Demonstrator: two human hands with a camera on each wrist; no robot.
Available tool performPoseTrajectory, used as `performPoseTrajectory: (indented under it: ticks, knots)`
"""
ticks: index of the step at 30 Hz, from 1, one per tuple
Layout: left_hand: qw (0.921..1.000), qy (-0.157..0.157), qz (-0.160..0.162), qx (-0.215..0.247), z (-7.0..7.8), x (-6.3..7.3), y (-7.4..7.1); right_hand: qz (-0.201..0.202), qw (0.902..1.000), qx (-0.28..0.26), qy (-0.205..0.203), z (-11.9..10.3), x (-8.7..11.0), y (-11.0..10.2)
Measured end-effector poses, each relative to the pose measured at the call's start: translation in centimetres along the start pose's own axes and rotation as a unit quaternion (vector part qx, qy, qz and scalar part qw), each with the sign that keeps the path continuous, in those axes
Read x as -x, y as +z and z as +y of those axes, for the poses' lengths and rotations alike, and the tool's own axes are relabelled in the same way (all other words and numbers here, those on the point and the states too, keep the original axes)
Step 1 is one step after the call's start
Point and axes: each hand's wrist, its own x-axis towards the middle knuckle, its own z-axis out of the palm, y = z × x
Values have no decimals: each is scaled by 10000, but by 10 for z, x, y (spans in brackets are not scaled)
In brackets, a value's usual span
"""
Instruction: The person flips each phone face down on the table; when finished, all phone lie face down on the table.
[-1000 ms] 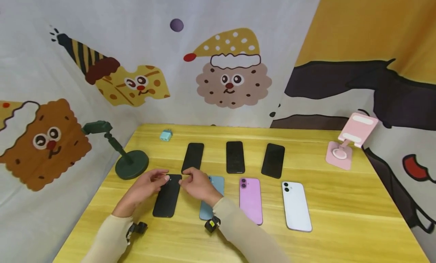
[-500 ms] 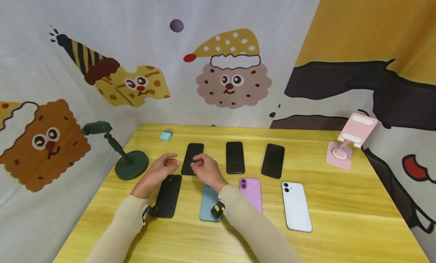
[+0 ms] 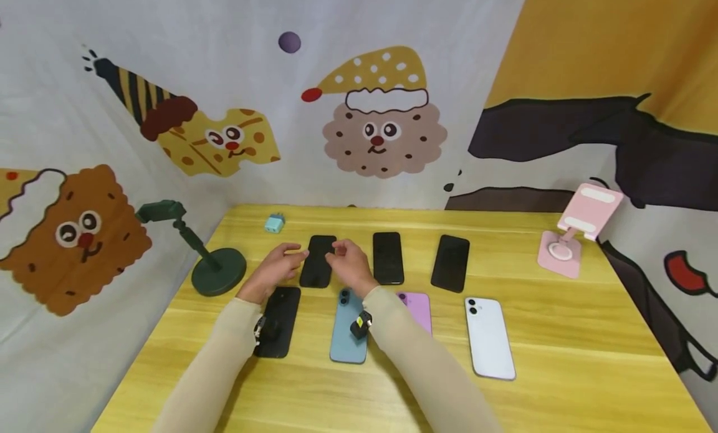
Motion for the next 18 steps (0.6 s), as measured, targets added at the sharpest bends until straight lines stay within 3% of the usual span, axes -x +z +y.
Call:
performPoseTrajectory:
  ticks: [10, 18]
  knots:
    - [9982, -284, 89, 529, 4, -13, 4, -868, 9848, -1433, 449, 2, -6, -11]
    - [9950, -310, 271, 906, 0, -17, 6, -983, 9814, -1570, 511, 2, -3, -13]
